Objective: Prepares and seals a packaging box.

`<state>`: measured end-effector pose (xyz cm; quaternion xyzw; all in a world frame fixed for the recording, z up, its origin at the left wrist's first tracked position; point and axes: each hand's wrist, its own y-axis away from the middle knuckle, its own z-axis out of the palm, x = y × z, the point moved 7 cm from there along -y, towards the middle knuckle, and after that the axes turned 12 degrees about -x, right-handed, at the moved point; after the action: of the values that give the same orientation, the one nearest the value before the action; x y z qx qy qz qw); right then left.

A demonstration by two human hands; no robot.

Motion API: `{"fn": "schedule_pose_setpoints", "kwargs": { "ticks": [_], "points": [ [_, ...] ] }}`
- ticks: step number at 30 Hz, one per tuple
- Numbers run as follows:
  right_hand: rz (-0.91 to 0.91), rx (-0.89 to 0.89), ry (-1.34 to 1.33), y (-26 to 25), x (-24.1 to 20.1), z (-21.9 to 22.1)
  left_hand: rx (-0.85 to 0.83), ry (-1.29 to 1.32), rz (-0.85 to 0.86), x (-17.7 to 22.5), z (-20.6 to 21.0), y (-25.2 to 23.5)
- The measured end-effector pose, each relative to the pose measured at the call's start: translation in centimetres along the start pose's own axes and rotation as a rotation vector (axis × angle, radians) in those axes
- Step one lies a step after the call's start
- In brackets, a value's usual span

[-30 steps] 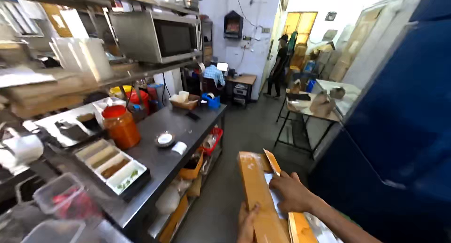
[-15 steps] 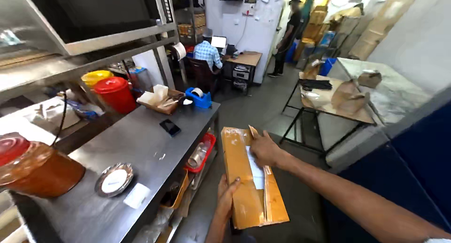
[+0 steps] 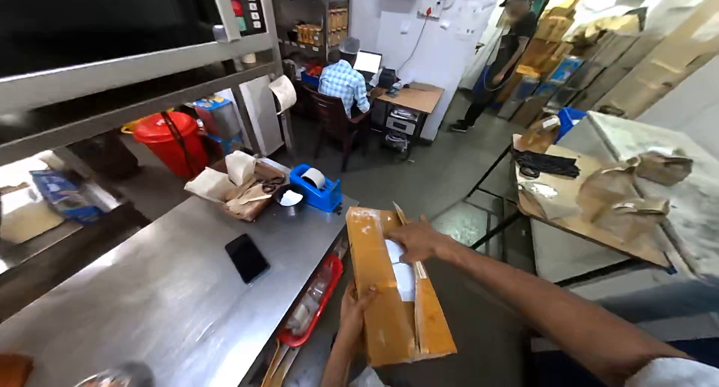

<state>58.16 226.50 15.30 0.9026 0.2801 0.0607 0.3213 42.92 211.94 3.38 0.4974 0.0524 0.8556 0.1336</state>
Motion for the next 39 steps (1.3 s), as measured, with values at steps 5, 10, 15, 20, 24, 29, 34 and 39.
{"fn": "schedule_pose_setpoints", "kwargs": {
  "ticks": [5,10,15,20,24,29,34,39],
  "points": [
    [-0.001,-0.054,0.004,-5.0,3.6,-0.8,-0.051,0.02,-0.006,1.3,-0.7,-5.5],
    [-0.097,-0.022,-0.067,-7.9,5.1,-3.4,0.01,0.046,0.002,1.6,-0.8,-7.9],
    [-0.206,-0.069,0.042,-11.5,6.5,-4.7,0.056,0.049,0.044,0.8,-0.7,-9.7],
    [-0.254,0.181,0.0,-10.0,7.3,-6.3,0.211,0.137,0.094,-1.1,1.1,-9.3],
    [-0.202,0.305,-0.417,-8.4,5.1,-7.3,0.424,0.252,0.243,-1.8,3.0,-6.2],
    [-0.45,0.173,-0.479,-10.1,-5.3,-6.4,0.579,0.439,0.43,-2.5,0.9,-0.4],
    [-0.58,0.093,-0.398,-15.9,-10.9,-6.7,0.743,0.406,0.26,-3.7,-3.7,-0.7],
    [-0.624,0.104,-0.156,-20.4,-12.7,-7.7,0.481,0.339,-0.052,-5.3,-3.4,-4.6]
  ]
}}
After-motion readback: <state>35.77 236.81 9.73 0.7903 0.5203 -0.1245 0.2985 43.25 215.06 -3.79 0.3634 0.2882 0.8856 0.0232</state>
